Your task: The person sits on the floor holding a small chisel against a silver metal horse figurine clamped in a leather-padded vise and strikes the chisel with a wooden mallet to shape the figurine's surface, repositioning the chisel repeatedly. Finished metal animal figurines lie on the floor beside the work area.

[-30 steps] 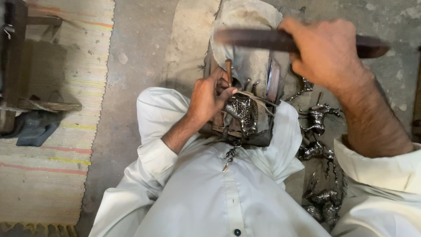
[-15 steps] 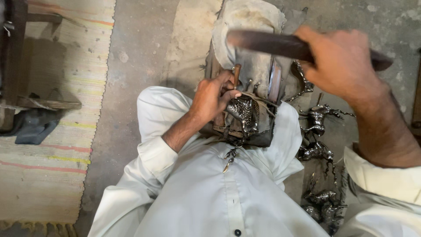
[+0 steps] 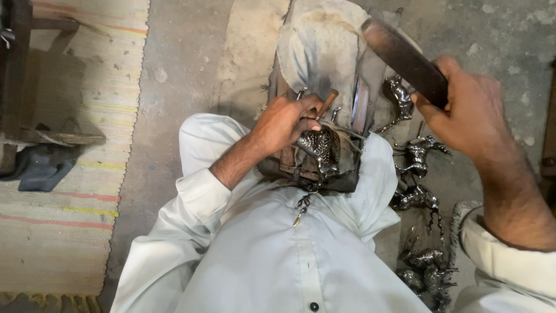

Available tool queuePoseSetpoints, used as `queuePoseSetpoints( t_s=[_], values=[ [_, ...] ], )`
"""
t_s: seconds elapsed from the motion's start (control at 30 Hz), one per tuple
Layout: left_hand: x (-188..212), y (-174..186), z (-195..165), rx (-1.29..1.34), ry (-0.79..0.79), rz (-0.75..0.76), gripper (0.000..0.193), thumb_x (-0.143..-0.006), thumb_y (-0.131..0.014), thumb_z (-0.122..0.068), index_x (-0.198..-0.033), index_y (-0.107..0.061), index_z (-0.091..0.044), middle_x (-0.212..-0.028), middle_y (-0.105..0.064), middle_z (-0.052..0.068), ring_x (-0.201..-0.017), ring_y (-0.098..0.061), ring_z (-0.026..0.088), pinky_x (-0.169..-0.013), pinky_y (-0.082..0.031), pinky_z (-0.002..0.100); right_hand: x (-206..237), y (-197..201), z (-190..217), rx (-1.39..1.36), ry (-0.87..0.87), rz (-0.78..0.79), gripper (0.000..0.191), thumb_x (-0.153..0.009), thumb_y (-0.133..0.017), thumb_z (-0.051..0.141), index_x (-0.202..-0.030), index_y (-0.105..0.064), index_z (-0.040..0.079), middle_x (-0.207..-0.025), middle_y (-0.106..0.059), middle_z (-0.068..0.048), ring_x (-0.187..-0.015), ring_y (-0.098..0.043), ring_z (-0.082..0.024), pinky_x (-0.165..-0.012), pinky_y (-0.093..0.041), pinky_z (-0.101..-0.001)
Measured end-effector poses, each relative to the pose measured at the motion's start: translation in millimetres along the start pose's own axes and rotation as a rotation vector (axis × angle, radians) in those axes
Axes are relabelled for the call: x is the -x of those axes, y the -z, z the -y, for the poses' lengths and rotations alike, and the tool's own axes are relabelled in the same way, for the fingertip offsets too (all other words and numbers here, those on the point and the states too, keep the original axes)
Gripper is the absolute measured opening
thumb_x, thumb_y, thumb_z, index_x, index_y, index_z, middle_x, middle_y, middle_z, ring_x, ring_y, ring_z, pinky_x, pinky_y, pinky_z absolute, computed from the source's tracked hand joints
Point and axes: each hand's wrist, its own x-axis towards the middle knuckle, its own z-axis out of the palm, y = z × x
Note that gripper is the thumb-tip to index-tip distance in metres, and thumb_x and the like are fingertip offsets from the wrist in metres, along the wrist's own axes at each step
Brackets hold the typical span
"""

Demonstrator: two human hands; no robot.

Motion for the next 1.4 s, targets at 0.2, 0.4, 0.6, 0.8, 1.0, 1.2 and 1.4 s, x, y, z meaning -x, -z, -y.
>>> queuePoseSetpoints(
  t_s=[0.2,0.4,0.6,0.8,1.0,1.2,1.4],
  values=[
    [-3.5,1.3,-2.3,-0.048,-0.052,0.043,0.033,-0.089,-0.079,-0.016,-0.117,-0.065,-0.005,-0.094,-0.078,0.016,-0.091,-0.077,0.033,-0.072,-0.057,0.043,14.4,-10.0,-3.0,-0.092,0.029,-0.087,0.033,-0.092,-0.075,0.023,-0.122,-0.063,0.015,-0.081,-0.069,-0.009,-0.073,-0.070,-0.030,-0.074,-0.053,-0.0452],
    [3.1,-2.0,1.8,-0.033,-0.055,-0.045,0.029,-0.092,-0.078,-0.012,-0.114,-0.061,-0.004,-0.099,-0.077,0.017,-0.096,-0.077,0.032,-0.074,-0.058,0.041,21.3,-19.0,-1.0,0.102,0.110,0.007,0.044,-0.080,-0.076,0.017,-0.123,-0.064,0.015,-0.080,-0.070,-0.010,-0.073,-0.070,-0.034,-0.068,-0.053,-0.0466],
    [5.7,-1.7,5.5,-0.004,-0.026,-0.088,0.028,-0.091,-0.075,-0.008,-0.113,-0.058,-0.002,-0.104,-0.077,0.016,-0.099,-0.078,0.029,-0.076,-0.060,0.040,5.4,-17.6,-5.9,-0.153,-0.019,-0.095,0.034,-0.097,-0.078,0.023,-0.126,-0.064,0.013,-0.078,-0.067,-0.011,-0.069,-0.068,-0.031,-0.068,-0.052,-0.0442],
    [10.0,-5.7,5.3,-0.004,0.025,-0.118,0.025,-0.091,-0.077,-0.009,-0.110,-0.062,-0.001,-0.097,-0.078,0.017,-0.097,-0.078,0.029,-0.076,-0.060,0.040,-17.2,-6.0,7.7,0.082,0.230,-0.180,0.040,-0.089,-0.078,0.018,-0.126,-0.064,0.014,-0.079,-0.067,-0.006,-0.065,-0.066,-0.025,-0.067,-0.051,-0.0431],
    [20.5,-14.3,5.6,0.115,0.113,-0.292,0.023,-0.089,-0.079,-0.007,-0.105,-0.063,0.000,-0.094,-0.079,0.014,-0.089,-0.080,0.020,-0.079,-0.065,0.032,-41.7,15.5,41.1,0.266,0.306,-0.149,0.036,-0.087,-0.079,0.019,-0.120,-0.064,0.014,-0.076,-0.067,-0.005,-0.058,-0.067,-0.025,-0.058,-0.051,-0.0414],
    [25.2,-18.5,7.5,0.143,0.224,-0.383,0.028,-0.087,-0.084,-0.010,-0.100,-0.062,0.001,-0.087,-0.077,0.012,-0.080,-0.078,0.016,-0.071,-0.065,0.030,-59.8,37.7,74.9,0.348,0.438,-0.179,0.038,-0.086,-0.078,0.018,-0.121,-0.064,0.017,-0.083,-0.071,-0.005,-0.071,-0.072,-0.027,-0.063,-0.052,-0.0428],
    [26.4,-21.2,7.7,0.169,0.219,-0.420,0.028,-0.087,-0.084,-0.010,-0.099,-0.061,0.001,-0.085,-0.077,0.010,-0.078,-0.077,0.015,-0.070,-0.064,0.029,-68.1,51.4,84.8,0.237,0.404,-0.100,0.042,-0.081,-0.080,0.019,-0.120,-0.064,0.016,-0.077,-0.072,-0.009,-0.071,-0.072,-0.032,-0.065,-0.054,-0.0464]
  ],
)
